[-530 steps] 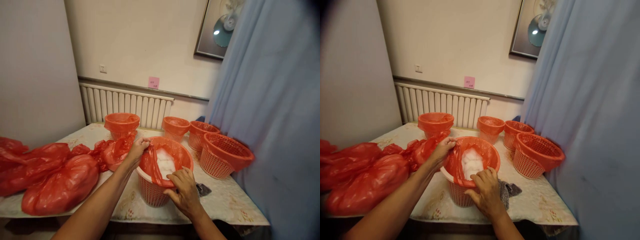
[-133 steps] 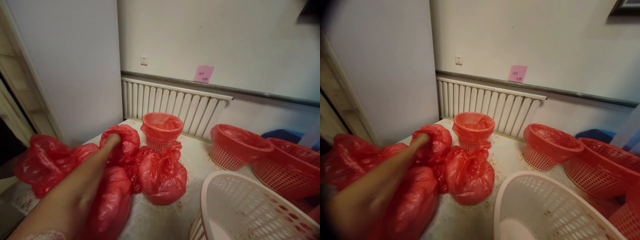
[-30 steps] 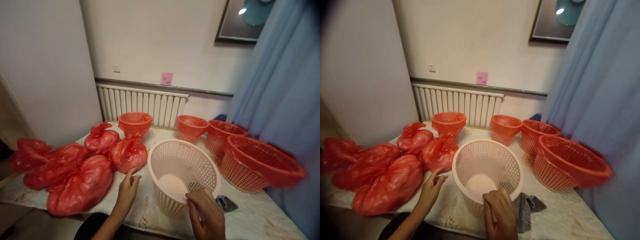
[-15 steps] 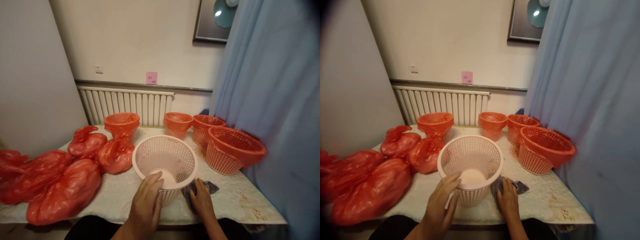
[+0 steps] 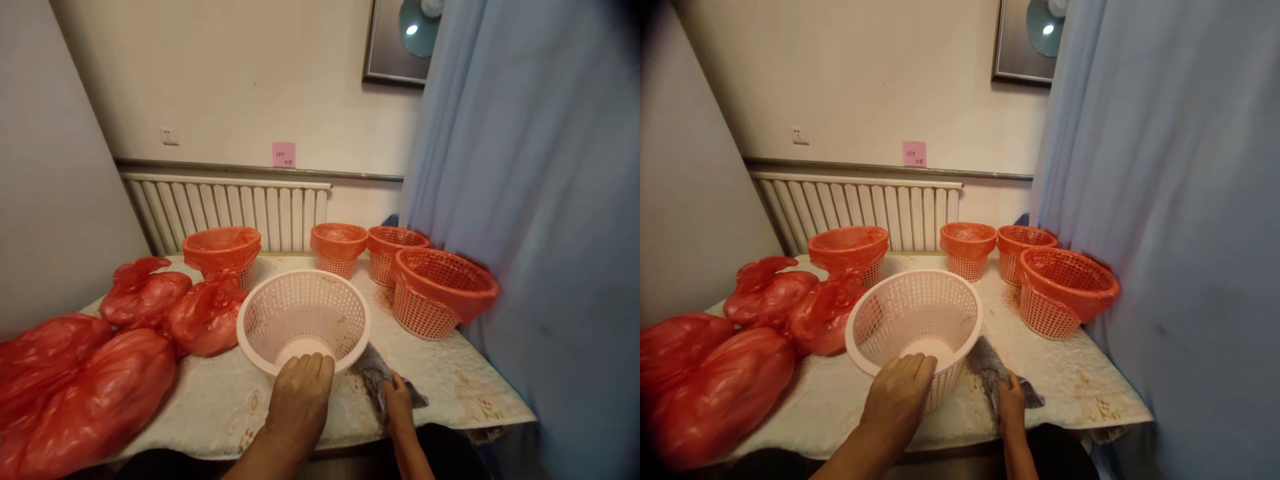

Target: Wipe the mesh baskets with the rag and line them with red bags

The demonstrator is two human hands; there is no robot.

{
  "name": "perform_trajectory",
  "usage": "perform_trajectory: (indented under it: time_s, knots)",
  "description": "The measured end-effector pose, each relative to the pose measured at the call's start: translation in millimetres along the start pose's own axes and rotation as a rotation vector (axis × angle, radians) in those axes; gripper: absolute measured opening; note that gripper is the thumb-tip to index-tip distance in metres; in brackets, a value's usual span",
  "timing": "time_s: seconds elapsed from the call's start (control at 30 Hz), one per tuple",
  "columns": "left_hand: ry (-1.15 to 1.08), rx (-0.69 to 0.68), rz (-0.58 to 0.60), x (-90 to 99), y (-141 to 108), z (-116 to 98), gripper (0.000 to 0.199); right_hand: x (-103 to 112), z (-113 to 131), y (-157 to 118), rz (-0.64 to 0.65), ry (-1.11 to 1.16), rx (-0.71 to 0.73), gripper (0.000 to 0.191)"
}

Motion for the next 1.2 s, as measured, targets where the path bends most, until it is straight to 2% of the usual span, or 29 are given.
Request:
perform_trajectory:
  time_s: [0.07, 0.13, 0.2, 0.27, 0.33, 0.37, 0.43, 0.5, 0.57, 0.7, 0.83, 0.93, 1.0, 1.1, 1.2]
  knots:
    - [-0.008, 0.001, -0.017, -0.3, -2.0, -0.6, 0.019, 15.2, 18.0, -1.4, -0.062, 0.176, -0.175, 0.035]
    - [-0.012, 0.000, -0.026, -1.2, -2.3, -0.9, 0.020, 32.7, 48.1, -8.8, -0.097, 0.410, -0.336, 0.035]
    - [-0.009, 0.003, -0.031, -1.8, -1.3, -1.3, 0.021, 49.8, 84.0, -19.3, -0.117, 0.431, -0.275, 0.032]
    - [-0.009, 0.005, -0.041, -1.8, -0.4, -2.1, 0.021, 62.0, 116.9, -31.0, -0.173, 0.289, -0.072, 0.033]
    - [-0.014, 0.007, -0.057, -1.5, -0.9, -3.1, 0.021, 65.4, 143.4, -42.8, -0.241, 0.143, 0.244, 0.034]
    - [-0.020, 0.006, -0.071, -1.4, -1.8, -3.5, 0.022, 63.2, 154.5, -48.5, -0.234, 0.095, 0.432, 0.034]
    - [-0.039, 0.005, -0.130, -1.4, -4.4, -3.4, 0.023, 52.6, 172.6, -57.6, -0.118, 0.044, 0.775, 0.037]
    - [-0.069, 0.001, -0.210, -2.2, -7.0, -1.8, 0.025, 39.1, 185.6, -61.2, 0.040, 0.032, 0.953, 0.039]
    - [-0.094, -0.002, -0.259, -3.9, -8.3, 0.6, 0.026, 27.6, 193.5, -57.4, 0.124, 0.041, 0.954, 0.033]
    - [-0.100, -0.004, -0.235, -8.8, -6.7, 3.9, 0.024, 14.1, 194.1, -31.4, 0.156, 0.072, 0.800, 0.019]
    - [-0.106, -0.006, -0.263, -11.3, -5.4, 4.2, 0.024, 4.6, 183.9, 15.5, 0.152, 0.048, 0.597, 0.029]
    - [-0.115, -0.005, -0.301, -12.2, -5.2, 5.2, 0.024, -5.4, 180.0, 56.0, 0.245, -0.001, 0.509, 0.041]
    - [-0.117, -0.003, -0.325, -13.1, -4.6, 6.3, 0.023, -13.5, 181.9, 79.6, 0.325, -0.043, 0.515, 0.043]
    - [-0.141, -0.008, -0.343, -15.2, -3.7, 7.8, 0.022, -28.1, 190.0, 105.8, 0.464, -0.103, 0.609, 0.038]
    - [-0.173, -0.018, -0.361, -17.2, -4.5, 8.7, 0.021, -47.3, 199.8, 123.6, 0.520, -0.205, 0.707, 0.034]
Point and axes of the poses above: each hand's wrist, its own y-axis towards the middle knuckle, its own x-axis out of the back of the hand, z = x × y, the point moved 1 cm from there along y, towards the middle knuckle, and after that the axes turned 10 degrees about -z, right-handed, at the moved point
